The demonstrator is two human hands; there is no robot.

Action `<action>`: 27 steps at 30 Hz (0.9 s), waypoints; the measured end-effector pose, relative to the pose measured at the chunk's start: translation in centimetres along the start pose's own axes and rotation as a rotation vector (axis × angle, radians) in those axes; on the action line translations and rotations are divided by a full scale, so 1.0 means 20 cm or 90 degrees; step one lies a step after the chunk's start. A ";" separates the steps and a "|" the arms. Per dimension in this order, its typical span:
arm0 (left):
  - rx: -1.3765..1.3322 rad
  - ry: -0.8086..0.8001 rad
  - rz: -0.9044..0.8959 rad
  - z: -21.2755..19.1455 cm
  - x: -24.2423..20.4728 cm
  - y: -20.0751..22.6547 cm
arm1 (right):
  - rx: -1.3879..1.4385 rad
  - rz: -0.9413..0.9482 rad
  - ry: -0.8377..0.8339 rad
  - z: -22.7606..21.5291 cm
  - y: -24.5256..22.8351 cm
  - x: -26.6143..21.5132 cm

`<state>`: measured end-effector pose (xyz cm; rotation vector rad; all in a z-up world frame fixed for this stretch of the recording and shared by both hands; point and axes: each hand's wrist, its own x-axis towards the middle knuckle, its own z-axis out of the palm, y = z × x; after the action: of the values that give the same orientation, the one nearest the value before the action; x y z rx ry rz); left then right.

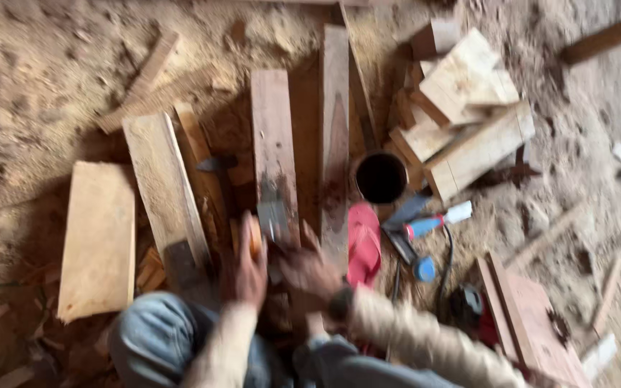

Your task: The person sits on the floor and sharpens a metal blade using a small wooden block and a flat metal file. They repeatedly rub the blade against the file and block, occasionally pausing to inspect the edge.

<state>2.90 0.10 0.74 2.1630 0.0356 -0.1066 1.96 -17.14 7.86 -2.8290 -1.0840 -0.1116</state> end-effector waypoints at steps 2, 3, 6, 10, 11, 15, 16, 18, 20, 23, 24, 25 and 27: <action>-0.204 0.070 0.168 0.06 0.27 -0.03 | 0.120 0.023 -0.030 0.01 0.13 0.13; -0.172 0.064 0.129 0.07 0.35 -0.03 | 0.107 0.045 -0.044 0.01 0.17 0.18; -0.145 0.032 0.096 0.06 0.31 -0.01 | 0.134 0.064 -0.042 -0.03 0.11 0.16; -0.065 -0.158 -0.154 -0.05 -0.15 0.01 | -0.020 -0.011 0.007 -0.06 -0.12 -0.07; 0.007 -0.153 -0.151 -0.04 -0.16 0.00 | -0.088 -0.024 0.022 -0.05 -0.12 -0.08; -0.251 -0.064 0.019 0.07 0.13 -0.10 | 0.031 0.000 -0.073 0.06 0.09 0.01; -0.264 -0.037 0.055 0.10 0.27 -0.11 | 0.145 0.033 -0.027 0.10 0.18 0.07; -0.218 0.004 0.110 0.12 0.41 -0.09 | 0.178 0.054 -0.024 0.12 0.26 0.14; -0.227 0.012 0.120 0.07 0.35 -0.05 | 0.089 0.028 -0.026 0.12 0.23 0.11; -0.080 -0.107 -0.086 -0.05 -0.01 0.04 | -0.080 -0.025 -0.001 0.10 0.03 -0.06; -0.016 -0.088 -0.089 -0.06 -0.10 0.06 | -0.036 -0.014 0.024 0.08 -0.03 -0.11; 0.048 -0.069 -0.092 -0.07 -0.16 0.08 | -0.071 -0.022 0.019 0.07 -0.06 -0.14; 0.016 -0.080 -0.099 -0.07 -0.11 0.07 | -0.138 -0.037 0.014 0.06 -0.06 -0.11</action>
<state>0.85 0.52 2.80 2.1723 0.1306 -0.3336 -0.50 -17.52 6.55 -2.9759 -1.2197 -0.2822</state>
